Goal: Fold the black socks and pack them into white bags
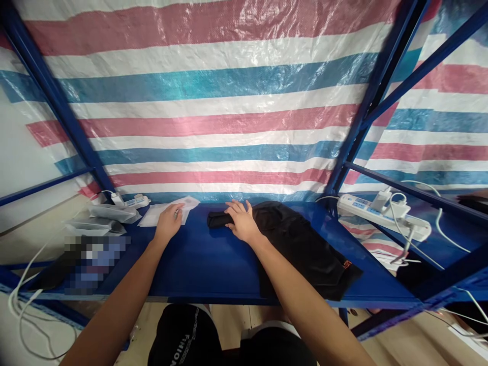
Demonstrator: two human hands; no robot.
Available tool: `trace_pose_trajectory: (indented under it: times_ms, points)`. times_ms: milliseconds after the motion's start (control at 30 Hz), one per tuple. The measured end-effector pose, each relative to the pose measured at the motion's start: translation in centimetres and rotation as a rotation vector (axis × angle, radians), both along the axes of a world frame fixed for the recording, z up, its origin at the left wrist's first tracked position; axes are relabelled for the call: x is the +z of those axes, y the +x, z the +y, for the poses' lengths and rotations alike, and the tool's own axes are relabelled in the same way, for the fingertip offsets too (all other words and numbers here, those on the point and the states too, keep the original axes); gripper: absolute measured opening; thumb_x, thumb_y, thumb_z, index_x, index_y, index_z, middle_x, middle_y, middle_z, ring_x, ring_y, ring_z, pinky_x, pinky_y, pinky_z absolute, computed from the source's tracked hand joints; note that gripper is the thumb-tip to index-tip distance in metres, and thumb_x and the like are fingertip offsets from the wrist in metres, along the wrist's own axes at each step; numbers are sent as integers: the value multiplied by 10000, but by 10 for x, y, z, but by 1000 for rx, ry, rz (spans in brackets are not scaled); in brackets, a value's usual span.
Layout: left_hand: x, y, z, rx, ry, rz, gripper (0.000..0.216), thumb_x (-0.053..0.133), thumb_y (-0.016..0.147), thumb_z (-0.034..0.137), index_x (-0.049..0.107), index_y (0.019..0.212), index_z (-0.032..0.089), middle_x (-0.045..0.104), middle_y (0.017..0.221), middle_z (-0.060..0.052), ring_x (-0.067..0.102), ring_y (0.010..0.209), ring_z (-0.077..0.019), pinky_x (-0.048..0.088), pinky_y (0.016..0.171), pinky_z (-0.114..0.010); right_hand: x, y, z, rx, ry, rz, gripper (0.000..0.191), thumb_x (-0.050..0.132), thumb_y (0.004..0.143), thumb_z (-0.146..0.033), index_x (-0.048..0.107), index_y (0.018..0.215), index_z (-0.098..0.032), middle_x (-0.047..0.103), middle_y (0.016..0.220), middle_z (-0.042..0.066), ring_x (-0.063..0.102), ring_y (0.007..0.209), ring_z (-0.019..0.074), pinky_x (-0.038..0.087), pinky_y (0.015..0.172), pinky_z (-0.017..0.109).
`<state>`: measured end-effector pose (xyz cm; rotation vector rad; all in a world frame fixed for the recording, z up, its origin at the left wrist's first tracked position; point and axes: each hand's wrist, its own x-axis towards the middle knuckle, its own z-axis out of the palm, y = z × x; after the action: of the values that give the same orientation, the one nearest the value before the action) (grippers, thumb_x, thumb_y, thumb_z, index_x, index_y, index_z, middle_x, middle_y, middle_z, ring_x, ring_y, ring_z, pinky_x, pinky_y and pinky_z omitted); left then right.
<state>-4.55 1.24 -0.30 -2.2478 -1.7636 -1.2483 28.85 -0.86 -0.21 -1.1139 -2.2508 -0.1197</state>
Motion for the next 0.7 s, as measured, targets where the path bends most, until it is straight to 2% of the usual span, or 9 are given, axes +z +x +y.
trace_pose_trajectory:
  times_ms: [100,167,267,333,400,467,533,633,700]
  points:
    - [3,17,-7,-284,68,-151,311,468,1070,324,741,1206,263,753,1230,-75,710,1115,-256,573,1000,-397,4,0,-4,20,74,-22,408,802,876,-205,660,1256,-254,246,1797,105,133,1672,417,152,1292,726]
    - [1,27,-8,-397,47,-234,289,482,1072,358,752,1096,256,759,1194,-65,710,1132,-249,566,1033,-413,7,-1,-5,54,95,-28,406,822,868,-212,674,1244,-250,175,1818,89,53,1682,423,141,1305,719]
    - [-2,34,-7,-472,-21,-302,282,493,1066,361,740,1013,238,776,1160,-69,700,1226,-267,549,1087,-453,7,-1,-4,140,61,-37,369,793,907,-220,666,1253,-249,410,1724,110,149,1675,397,106,1315,722]
    - [-1,37,-10,-481,-22,-275,307,468,1081,358,748,1043,239,779,1186,-73,666,1303,-276,503,1153,-485,5,-2,-2,178,28,-31,375,759,942,-218,644,1298,-247,633,1523,124,389,1588,365,89,1320,715]
    - [2,41,-17,-491,22,-204,328,451,1101,364,750,1173,250,758,1277,-78,613,1378,-275,445,1214,-500,3,-4,-1,180,20,-27,391,739,961,-210,628,1335,-238,727,1348,115,590,1417,331,97,1320,702]
    - [5,47,-25,-515,73,-128,327,510,1093,398,723,1300,261,733,1346,-84,603,1383,-278,438,1222,-488,2,-8,-2,172,34,-40,399,738,963,-208,626,1346,-225,737,1298,118,648,1319,315,138,1314,682]
    - [6,52,-30,-524,85,-101,326,561,1074,421,727,1303,259,747,1314,-86,663,1291,-277,496,1162,-458,3,-10,-4,178,51,-51,409,752,953,-210,635,1345,-224,726,1310,125,634,1321,321,184,1301,668]
    - [2,53,-27,-423,43,-209,323,553,1074,456,770,1195,250,790,1219,-79,729,1167,-274,566,1051,-416,3,-8,-3,157,66,-18,434,811,912,-236,666,1321,-263,649,1457,130,554,1406,357,218,1277,684]
    - [-1,48,-20,-332,10,-333,348,586,1050,501,780,1176,241,798,1222,-77,727,1196,-290,567,1055,-414,2,-2,1,103,63,41,441,867,865,-258,700,1272,-287,583,1545,120,495,1454,391,244,1255,703]
